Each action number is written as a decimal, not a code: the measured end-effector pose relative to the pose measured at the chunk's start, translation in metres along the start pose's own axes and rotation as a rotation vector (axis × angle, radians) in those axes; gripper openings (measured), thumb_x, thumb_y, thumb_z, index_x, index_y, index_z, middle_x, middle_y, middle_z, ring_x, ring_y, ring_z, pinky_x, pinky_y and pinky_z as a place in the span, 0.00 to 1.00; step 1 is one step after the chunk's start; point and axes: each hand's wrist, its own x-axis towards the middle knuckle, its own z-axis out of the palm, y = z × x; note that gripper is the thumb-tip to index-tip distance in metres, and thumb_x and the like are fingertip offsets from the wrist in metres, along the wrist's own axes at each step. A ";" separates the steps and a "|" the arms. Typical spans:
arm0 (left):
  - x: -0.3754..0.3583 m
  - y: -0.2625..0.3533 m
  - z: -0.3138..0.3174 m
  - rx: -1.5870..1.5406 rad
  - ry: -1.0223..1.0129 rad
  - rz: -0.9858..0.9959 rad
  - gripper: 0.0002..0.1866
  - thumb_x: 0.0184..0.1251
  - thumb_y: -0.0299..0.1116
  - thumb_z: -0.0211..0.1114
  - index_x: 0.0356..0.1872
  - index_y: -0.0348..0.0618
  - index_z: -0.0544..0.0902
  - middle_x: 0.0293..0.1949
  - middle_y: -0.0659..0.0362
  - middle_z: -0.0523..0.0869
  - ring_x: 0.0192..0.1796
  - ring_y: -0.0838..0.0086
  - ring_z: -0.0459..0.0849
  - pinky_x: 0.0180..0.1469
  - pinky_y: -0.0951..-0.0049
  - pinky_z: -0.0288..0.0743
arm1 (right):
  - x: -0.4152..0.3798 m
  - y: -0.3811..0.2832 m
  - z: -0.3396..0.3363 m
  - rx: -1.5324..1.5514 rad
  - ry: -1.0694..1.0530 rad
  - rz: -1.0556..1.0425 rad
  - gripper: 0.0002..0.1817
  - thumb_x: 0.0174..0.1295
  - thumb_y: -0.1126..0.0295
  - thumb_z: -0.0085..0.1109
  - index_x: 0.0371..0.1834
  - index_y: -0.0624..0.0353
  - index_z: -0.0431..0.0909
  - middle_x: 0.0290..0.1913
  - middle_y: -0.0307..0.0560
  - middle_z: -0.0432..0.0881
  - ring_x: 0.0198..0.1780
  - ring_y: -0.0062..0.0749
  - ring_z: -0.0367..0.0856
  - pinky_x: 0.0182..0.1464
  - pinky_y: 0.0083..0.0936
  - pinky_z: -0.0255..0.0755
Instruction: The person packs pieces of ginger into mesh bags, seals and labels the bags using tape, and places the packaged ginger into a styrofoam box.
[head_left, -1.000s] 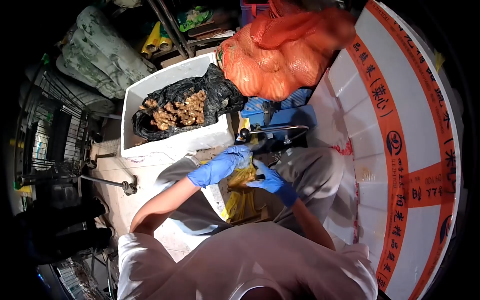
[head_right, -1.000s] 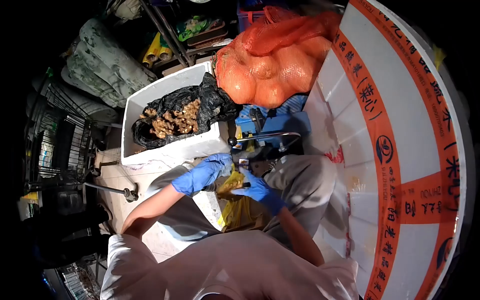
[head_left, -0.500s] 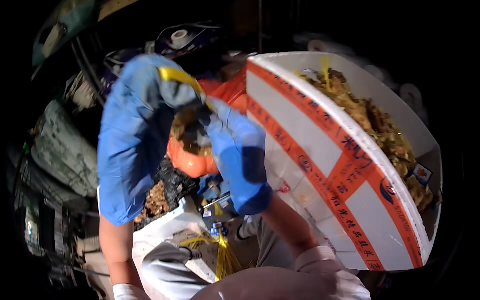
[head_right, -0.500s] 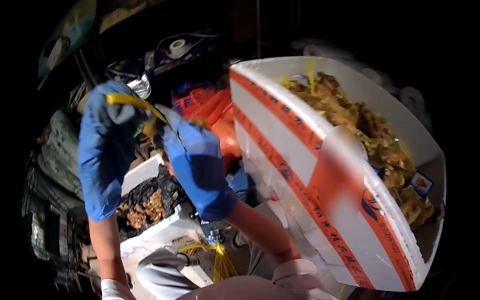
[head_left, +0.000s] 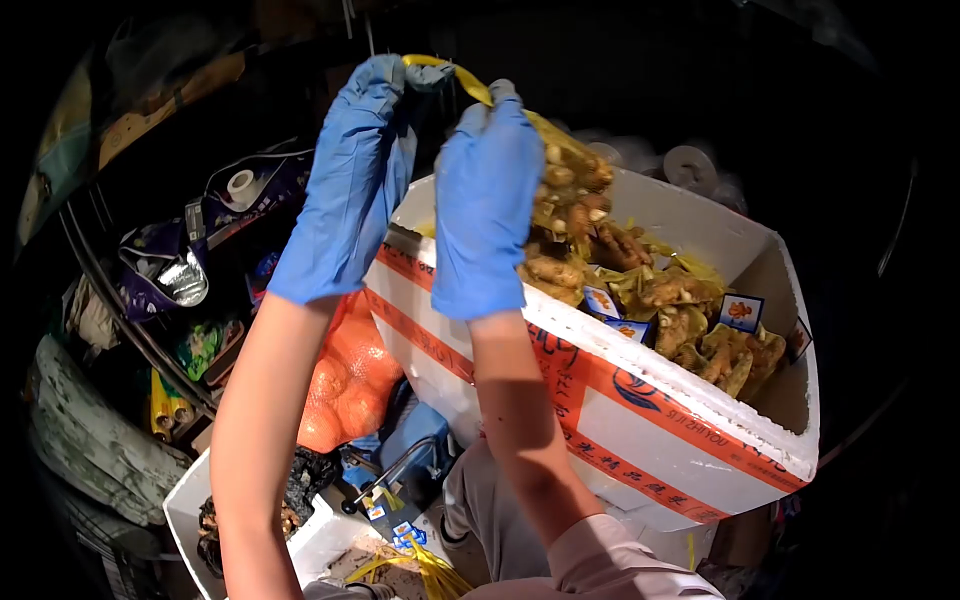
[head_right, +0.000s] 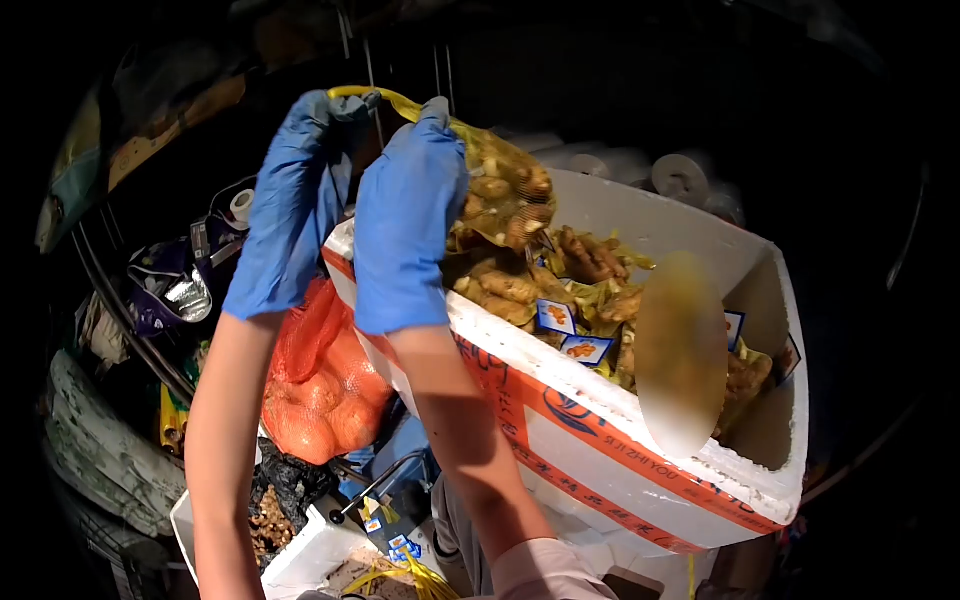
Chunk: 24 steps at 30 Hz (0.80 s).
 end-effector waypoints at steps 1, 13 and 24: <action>0.013 -0.011 -0.012 0.101 -0.166 0.023 0.05 0.59 0.25 0.51 0.36 0.41 0.73 0.33 0.62 0.76 0.39 0.79 0.75 0.48 0.81 0.68 | 0.003 0.008 0.016 -0.063 -0.017 0.011 0.17 0.55 0.72 0.45 0.46 0.71 0.67 0.21 0.55 0.74 0.24 0.39 0.74 0.28 0.30 0.67; -0.067 0.031 -0.084 0.593 0.100 -0.235 0.13 0.63 0.36 0.48 0.43 0.37 0.72 0.37 0.60 0.77 0.39 0.79 0.75 0.42 0.81 0.68 | -0.038 -0.002 0.009 0.247 -0.092 -0.149 0.10 0.49 0.80 0.41 0.30 0.62 0.74 0.30 0.51 0.77 0.35 0.42 0.75 0.40 0.32 0.67; -0.365 0.091 -0.136 0.567 0.774 -0.406 0.12 0.63 0.33 0.50 0.43 0.37 0.72 0.32 0.61 0.77 0.31 0.82 0.73 0.35 0.84 0.68 | -0.293 0.053 -0.050 0.651 -1.036 -0.123 0.14 0.39 0.80 0.47 0.33 0.59 0.71 0.33 0.51 0.72 0.34 0.47 0.70 0.36 0.36 0.63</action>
